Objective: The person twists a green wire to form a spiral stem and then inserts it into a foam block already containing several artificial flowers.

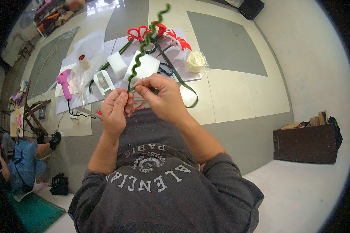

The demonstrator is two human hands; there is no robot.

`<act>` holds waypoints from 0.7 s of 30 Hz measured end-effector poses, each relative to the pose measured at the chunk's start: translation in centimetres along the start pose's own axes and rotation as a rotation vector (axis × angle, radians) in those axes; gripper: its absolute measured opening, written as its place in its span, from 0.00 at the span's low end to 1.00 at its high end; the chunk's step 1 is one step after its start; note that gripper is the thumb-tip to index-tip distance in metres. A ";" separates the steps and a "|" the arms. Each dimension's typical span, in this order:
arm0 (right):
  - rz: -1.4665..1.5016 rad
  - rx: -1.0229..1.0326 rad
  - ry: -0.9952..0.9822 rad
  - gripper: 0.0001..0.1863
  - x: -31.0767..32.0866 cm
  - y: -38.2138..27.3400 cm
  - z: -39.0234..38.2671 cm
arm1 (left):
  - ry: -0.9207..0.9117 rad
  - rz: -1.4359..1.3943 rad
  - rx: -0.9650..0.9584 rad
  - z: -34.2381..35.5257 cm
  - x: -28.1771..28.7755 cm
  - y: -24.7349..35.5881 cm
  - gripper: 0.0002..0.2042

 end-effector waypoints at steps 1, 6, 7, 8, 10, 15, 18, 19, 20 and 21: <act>0.035 -0.022 -0.010 0.05 -0.1 0.0 0.0 | -0.015 -0.003 0.003 -0.1 -0.3 0.0 0.08; 0.163 -0.013 -0.094 0.04 -0.5 -0.4 -0.2 | -0.106 -0.249 0.262 -0.2 -1.7 -1.2 0.11; 0.197 -0.006 -0.123 0.04 -0.7 -0.6 -0.2 | -0.163 -0.335 0.338 -0.4 -2.2 -1.7 0.11; 0.233 0.000 -0.154 0.04 -1.0 -0.8 -0.2 | -0.216 -0.421 0.416 -0.7 -2.6 -2.2 0.10; 0.260 0.000 -0.231 0.03 -1.5 -0.8 -0.4 | -0.332 -0.601 0.578 -1.4 -3.4 -3.0 0.10; 0.306 0.074 -0.308 0.03 -1.7 0.1 -0.8 | -0.343 -0.670 0.824 -2.5 -3.6 -4.4 0.09; 0.338 0.137 -0.287 0.03 -1.2 -0.8 -1.0 | -0.252 -0.415 0.746 -1.8 -3.2 -3.4 0.07; 0.327 0.150 -0.302 0.03 -1.0 -0.8 -1.0 | -0.257 -0.439 0.694 -1.5 -3.4 -2.8 0.06; 0.319 0.165 -0.319 0.03 -0.9 -1.0 -1.1 | -0.259 -0.460 0.642 -1.3 -3.7 -2.2 0.05; 0.340 0.148 -0.311 0.03 -0.9 -0.8 -1.1 | -0.261 -0.481 0.589 -1.1 -3.8 -1.6 0.05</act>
Point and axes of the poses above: each hand's wrist, its own z-axis towards the middle knuckle, its own x-axis out of the back of the hand, y = z × x, the point moved 10 cm from there along z, towards the middle knuckle, and after that the axes turned 10 degrees about -z, right-handed, at the moved point
